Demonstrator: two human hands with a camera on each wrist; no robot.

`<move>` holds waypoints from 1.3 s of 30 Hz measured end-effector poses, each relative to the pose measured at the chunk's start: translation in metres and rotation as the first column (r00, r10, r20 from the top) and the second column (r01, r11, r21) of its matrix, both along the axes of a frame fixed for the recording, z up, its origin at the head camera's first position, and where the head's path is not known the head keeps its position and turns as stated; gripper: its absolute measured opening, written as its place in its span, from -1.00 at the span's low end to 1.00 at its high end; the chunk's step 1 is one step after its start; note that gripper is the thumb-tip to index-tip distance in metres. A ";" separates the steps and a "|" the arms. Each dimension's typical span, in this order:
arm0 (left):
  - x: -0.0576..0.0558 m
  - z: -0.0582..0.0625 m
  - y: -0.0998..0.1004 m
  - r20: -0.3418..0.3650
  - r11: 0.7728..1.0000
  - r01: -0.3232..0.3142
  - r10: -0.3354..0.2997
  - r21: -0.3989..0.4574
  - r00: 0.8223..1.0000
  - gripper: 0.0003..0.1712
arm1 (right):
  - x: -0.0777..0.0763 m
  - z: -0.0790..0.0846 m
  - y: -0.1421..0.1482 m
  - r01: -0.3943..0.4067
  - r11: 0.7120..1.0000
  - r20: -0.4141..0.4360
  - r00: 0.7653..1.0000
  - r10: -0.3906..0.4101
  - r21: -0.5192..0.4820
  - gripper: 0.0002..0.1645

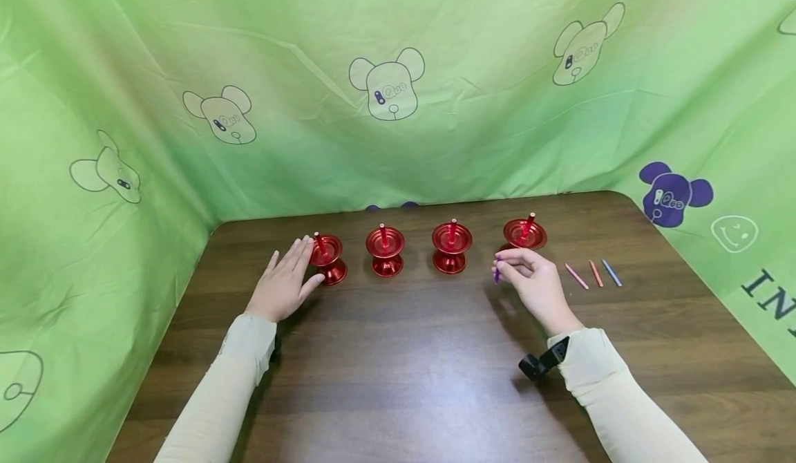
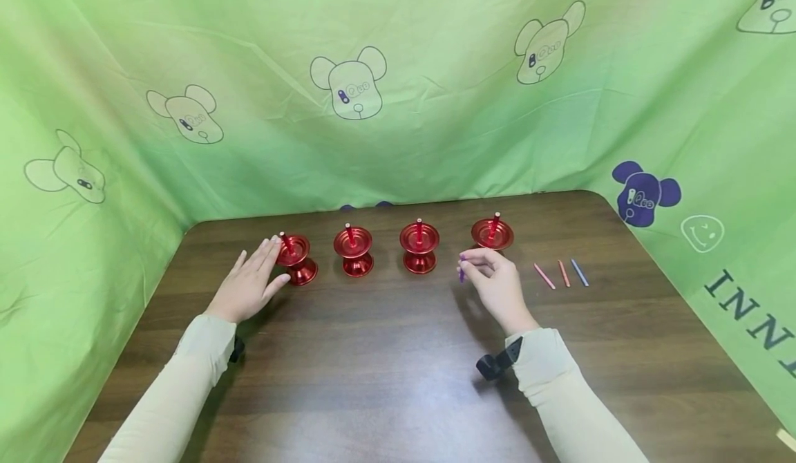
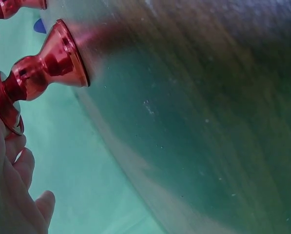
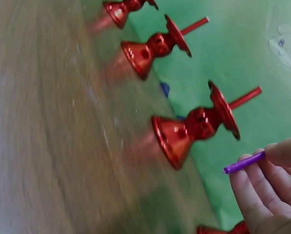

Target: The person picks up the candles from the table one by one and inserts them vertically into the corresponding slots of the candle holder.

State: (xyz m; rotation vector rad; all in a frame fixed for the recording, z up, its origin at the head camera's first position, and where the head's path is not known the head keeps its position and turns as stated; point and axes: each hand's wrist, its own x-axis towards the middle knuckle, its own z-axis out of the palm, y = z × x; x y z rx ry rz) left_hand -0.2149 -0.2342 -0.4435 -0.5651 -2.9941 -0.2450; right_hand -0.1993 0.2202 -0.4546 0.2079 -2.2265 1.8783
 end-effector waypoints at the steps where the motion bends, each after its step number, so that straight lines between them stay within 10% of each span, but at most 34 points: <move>1: 0.000 0.000 0.000 0.002 1.000 0.000 0.000 0.000 1.000 -0.12 | 0.000 0.000 -0.002 -0.003 1.000 -0.013 1.000 0.003 -0.002 -0.77; 39: -0.003 -0.003 0.000 0.024 1.000 0.024 -0.024 0.012 0.999 -0.08 | -0.011 0.022 -0.107 -0.176 0.966 -0.081 0.983 0.164 -0.188 -0.74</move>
